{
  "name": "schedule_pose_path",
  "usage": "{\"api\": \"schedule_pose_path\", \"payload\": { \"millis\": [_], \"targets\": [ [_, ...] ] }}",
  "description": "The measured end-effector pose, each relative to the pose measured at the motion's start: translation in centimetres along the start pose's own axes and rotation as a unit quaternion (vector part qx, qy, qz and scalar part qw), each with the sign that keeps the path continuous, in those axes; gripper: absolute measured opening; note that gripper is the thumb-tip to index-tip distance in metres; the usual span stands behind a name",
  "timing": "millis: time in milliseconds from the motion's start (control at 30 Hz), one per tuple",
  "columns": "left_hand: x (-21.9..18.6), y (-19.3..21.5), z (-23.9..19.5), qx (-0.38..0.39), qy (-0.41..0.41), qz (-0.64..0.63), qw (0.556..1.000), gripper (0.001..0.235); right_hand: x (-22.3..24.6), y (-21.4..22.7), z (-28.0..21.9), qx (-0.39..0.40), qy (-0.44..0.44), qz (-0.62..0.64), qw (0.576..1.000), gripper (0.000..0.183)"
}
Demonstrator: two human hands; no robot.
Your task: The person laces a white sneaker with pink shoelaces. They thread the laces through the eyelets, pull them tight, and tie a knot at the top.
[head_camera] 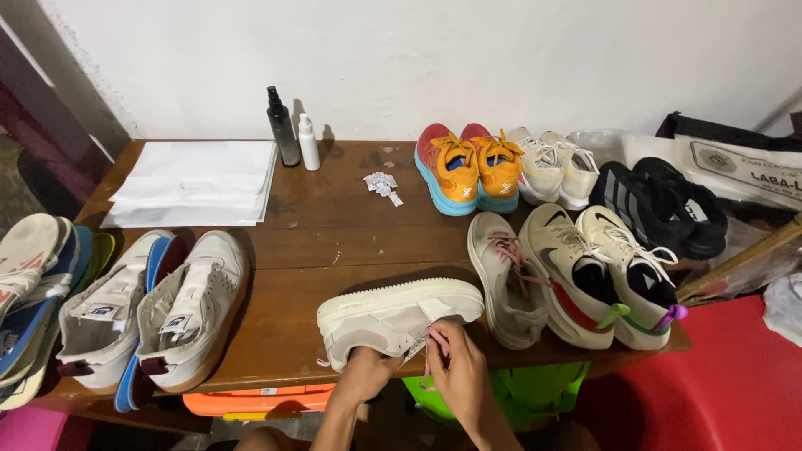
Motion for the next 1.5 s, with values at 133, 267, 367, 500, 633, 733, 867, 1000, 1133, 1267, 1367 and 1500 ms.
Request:
{"api": "schedule_pose_path", "payload": {
  "millis": [133, 267, 367, 500, 633, 733, 867, 1000, 1133, 1267, 1367, 1500],
  "targets": [
    [-1.7, -0.9, 0.4, -0.087, -0.003, -0.002, 0.996, 0.054, -0.8, 0.1, 0.3, 0.004, -0.03, 0.038, 0.999, 0.008],
    [-3.2, -1.5, -0.7, -0.12, -0.012, -0.052, 0.991, 0.046, -0.5, 0.9, 0.9, 0.026, -0.029, 0.058, 0.998, 0.011],
    [-4.9, -1.4, -1.1, -0.151, -0.024, -0.101, 0.983, 0.039, 1.1, 2.1, 2.1, 0.008, -0.014, 0.047, 0.999, 0.006],
    [-7.1, -0.7, -1.9, -0.198, -0.039, -0.17, 0.965, 0.028, 4.6, 3.8, 5.5, -0.024, 0.139, -0.038, 0.989, 0.011],
    [-11.2, 0.2, -1.2, -0.2, -0.048, -0.349, 0.914, 0.043, 4.7, 4.2, 9.4, 0.008, 0.145, 0.013, 0.989, 0.014],
    [-12.6, 0.2, -0.6, -0.156, -0.053, -0.425, 0.89, 0.031, 2.4, 2.5, 11.3, 0.018, 0.114, 0.055, 0.992, 0.02],
    [-12.2, 0.7, 0.6, -0.145, -0.001, -0.299, 0.943, 0.041, -0.7, 1.3, 11.9, 0.083, -0.023, 0.187, 0.979, 0.013],
    [-10.3, 0.5, 0.6, -0.134, -0.053, -0.214, 0.966, 0.04, -0.4, 1.6, 11.0, 0.065, -0.004, 0.153, 0.986, 0.016],
    [-11.4, 0.4, 0.1, -0.133, -0.047, 0.006, 0.99, 0.069, -2.4, 0.9, 11.5, 0.107, 0.016, 0.143, 0.984, 0.011],
    [-9.4, -0.9, -0.4, -0.125, -0.047, 0.007, 0.991, 0.068, -1.8, 2.1, 11.0, 0.126, 0.02, 0.151, 0.98, 0.013],
    [-8.4, -1.6, -0.4, -0.124, -0.053, 0.005, 0.991, 0.067, -2.1, 2.3, 9.8, 0.138, 0.024, 0.149, 0.979, 0.012],
    [-6.1, -1.9, -0.7, -0.125, -0.055, 0.004, 0.991, 0.066, -2.5, 2.3, 8.7, 0.131, 0.028, 0.163, 0.977, 0.011]
  ]
}}
Point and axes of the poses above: each hand's wrist, its own z-axis towards the middle knuckle, its own y-axis out of the back of the hand, x = y × z, the point moved 5 cm from there along z, towards the middle knuckle, and after that the axes turned 5 degrees about x, right-handed, at the moved point
